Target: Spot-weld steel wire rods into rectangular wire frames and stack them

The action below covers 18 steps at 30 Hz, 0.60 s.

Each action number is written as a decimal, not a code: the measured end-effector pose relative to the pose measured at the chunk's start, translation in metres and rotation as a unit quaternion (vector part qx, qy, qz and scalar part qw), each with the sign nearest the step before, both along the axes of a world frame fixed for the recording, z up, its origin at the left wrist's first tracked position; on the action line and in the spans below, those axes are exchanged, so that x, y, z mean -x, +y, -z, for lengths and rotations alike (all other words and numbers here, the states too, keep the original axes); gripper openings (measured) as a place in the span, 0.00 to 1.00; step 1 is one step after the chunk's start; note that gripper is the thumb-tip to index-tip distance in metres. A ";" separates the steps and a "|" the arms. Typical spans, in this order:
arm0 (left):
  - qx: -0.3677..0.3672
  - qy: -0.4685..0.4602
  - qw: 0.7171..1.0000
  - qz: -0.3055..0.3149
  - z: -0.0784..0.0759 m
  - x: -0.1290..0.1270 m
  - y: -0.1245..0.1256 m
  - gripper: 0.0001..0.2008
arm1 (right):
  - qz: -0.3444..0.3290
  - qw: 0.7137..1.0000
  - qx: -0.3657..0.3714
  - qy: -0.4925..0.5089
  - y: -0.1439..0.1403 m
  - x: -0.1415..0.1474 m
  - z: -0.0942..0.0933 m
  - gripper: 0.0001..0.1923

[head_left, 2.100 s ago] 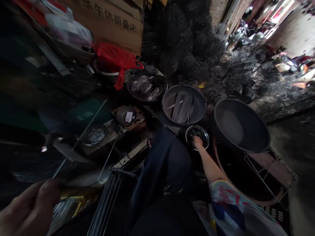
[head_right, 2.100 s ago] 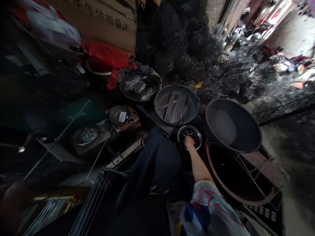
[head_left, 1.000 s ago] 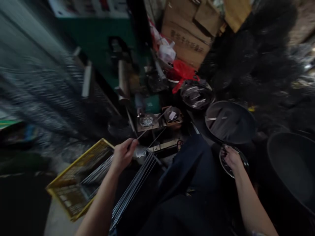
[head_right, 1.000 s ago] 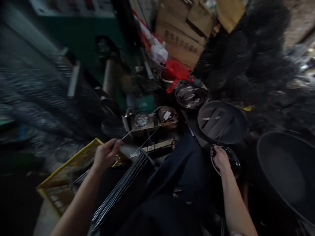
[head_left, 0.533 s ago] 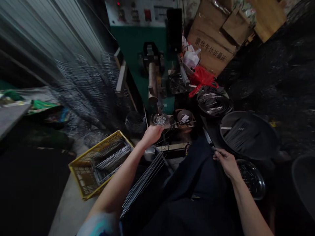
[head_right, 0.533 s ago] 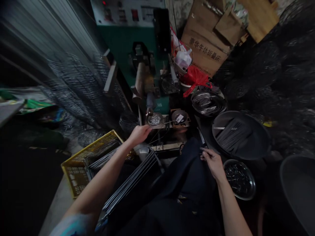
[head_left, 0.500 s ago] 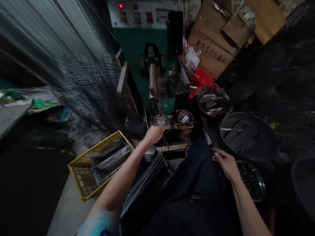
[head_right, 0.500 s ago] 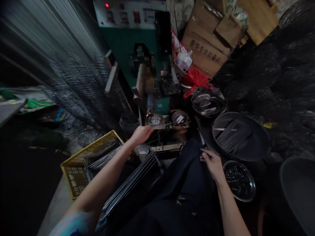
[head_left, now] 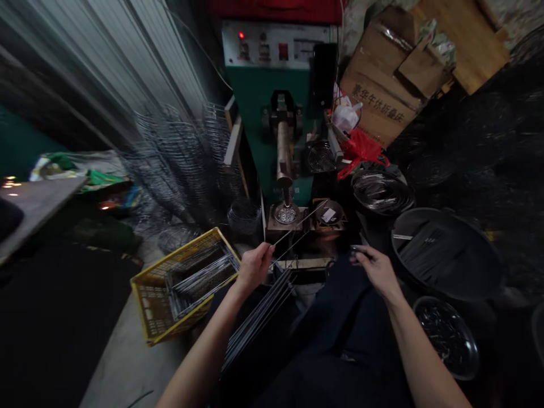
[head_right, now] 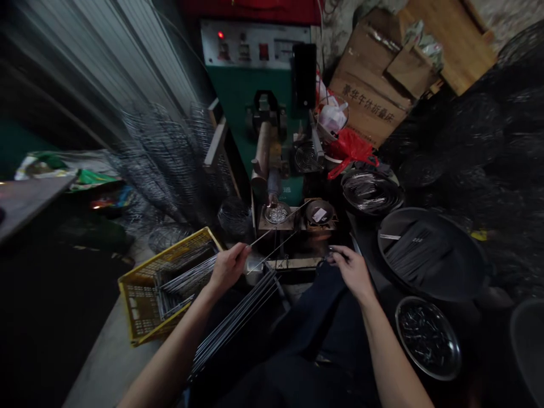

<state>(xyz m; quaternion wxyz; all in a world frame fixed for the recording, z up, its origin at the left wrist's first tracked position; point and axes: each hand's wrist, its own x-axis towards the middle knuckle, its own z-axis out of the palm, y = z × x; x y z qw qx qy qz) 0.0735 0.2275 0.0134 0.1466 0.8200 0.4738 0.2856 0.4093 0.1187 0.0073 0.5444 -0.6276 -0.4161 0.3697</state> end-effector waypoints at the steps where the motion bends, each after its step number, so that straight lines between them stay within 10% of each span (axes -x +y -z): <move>1: -0.004 -0.009 1.000 -0.006 -0.001 0.003 -0.004 0.16 | -0.018 1.000 0.000 0.014 0.016 0.015 -0.001 0.21; 10: -0.043 -0.064 0.996 -0.039 -0.004 0.017 -0.014 0.13 | -0.027 0.984 0.028 0.173 0.113 0.139 0.007 0.22; 18: -0.035 -0.084 0.994 -0.065 0.004 0.015 -0.015 0.13 | -0.021 0.966 -0.019 0.258 0.133 0.181 0.001 0.18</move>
